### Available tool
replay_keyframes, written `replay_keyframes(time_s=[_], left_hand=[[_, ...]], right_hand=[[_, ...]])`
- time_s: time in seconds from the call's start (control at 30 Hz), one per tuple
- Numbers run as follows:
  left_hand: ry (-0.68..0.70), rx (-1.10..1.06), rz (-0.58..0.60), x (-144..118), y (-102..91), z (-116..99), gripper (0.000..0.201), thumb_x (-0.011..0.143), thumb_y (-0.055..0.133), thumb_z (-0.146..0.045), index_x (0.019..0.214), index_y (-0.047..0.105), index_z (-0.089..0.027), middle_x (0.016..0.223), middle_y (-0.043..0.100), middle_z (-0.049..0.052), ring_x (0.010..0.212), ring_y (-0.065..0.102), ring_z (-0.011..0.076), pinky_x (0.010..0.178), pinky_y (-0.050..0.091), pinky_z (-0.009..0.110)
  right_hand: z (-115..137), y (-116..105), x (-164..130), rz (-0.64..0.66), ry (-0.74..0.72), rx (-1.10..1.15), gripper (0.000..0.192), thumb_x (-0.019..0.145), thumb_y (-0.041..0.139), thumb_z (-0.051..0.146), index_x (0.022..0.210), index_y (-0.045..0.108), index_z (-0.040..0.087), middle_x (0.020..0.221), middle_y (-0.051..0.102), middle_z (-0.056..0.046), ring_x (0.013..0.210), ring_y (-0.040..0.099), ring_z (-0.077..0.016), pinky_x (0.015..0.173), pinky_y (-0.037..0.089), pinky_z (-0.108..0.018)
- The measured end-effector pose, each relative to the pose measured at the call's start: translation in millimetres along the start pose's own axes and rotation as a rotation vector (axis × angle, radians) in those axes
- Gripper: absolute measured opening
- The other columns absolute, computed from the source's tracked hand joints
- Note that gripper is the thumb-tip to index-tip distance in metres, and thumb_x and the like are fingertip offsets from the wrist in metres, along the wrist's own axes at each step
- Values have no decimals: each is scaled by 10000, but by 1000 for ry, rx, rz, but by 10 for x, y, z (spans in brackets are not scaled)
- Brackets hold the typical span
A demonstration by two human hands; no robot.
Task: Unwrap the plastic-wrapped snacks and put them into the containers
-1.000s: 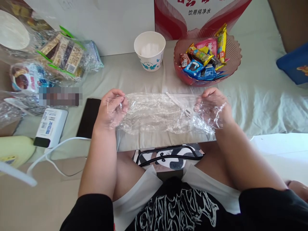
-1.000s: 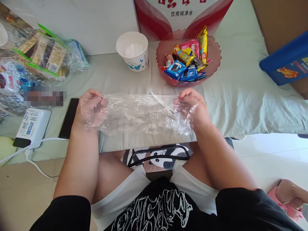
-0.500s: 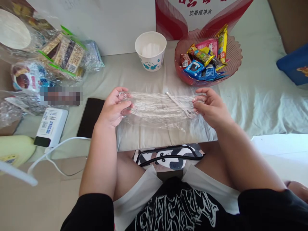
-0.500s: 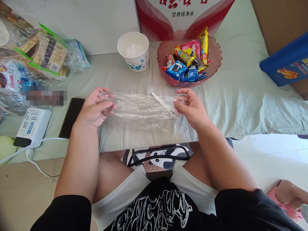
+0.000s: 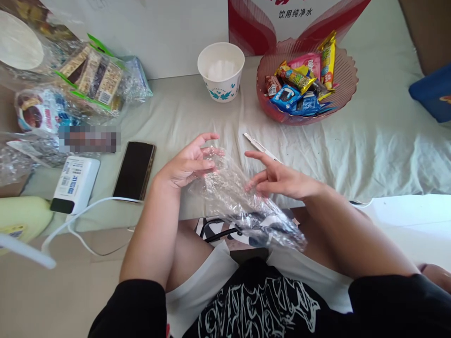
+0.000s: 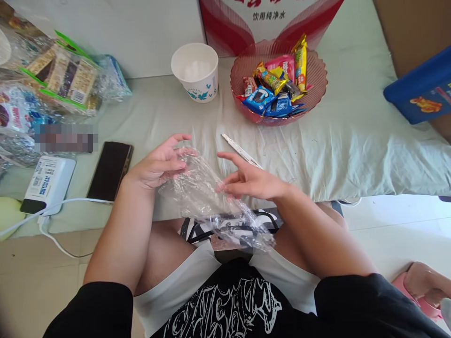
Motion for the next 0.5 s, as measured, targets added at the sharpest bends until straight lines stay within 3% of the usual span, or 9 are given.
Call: replay_keyframes(time_s=[0.13, 0.23, 0.3, 0.5], left_hand=[[161, -166, -7, -28, 36, -8, 850, 716, 872, -444, 1471, 483, -417, 1354, 687, 60, 879, 789, 220, 618, 610, 259], [330, -345, -146, -23, 133, 5, 851, 798, 678, -730, 1551, 389, -463, 1511, 607, 56, 1221, 719, 329, 884, 634, 424], [341, -413, -166, 4, 220, 52, 953, 778, 634, -815, 1597, 309, -452, 1527, 596, 72, 1330, 659, 358, 960, 603, 454], [268, -161, 85, 68, 406, 305, 1396, 562, 839, -850, 1661, 68, -469, 1484, 645, 147, 1357, 641, 402, 1094, 523, 548]], right_hand=[[-49, 119, 22, -23, -140, -41, 806, 898, 734, 277, 1571, 290, 253, 724, 671, 68, 549, 632, -115, 498, 480, -242], [-52, 112, 32, -194, -252, -13, 735, 875, 752, 296, 1495, 358, 309, 733, 645, 81, 557, 640, -124, 532, 520, -274], [-64, 83, 54, -335, -315, -7, 706, 863, 766, 324, 1457, 384, 334, 762, 645, 76, 573, 649, -131, 556, 544, -295], [-123, 17, 111, -626, -390, -124, 640, 869, 762, 403, 1399, 408, 346, 841, 672, 45, 615, 642, -147, 598, 573, -334]])
Point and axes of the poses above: each hand's wrist, its own x-axis towards the middle knuckle, its own y-axis out of the palm, z = x × y, the point moved 1 cm from there along x, towards the middle knuckle
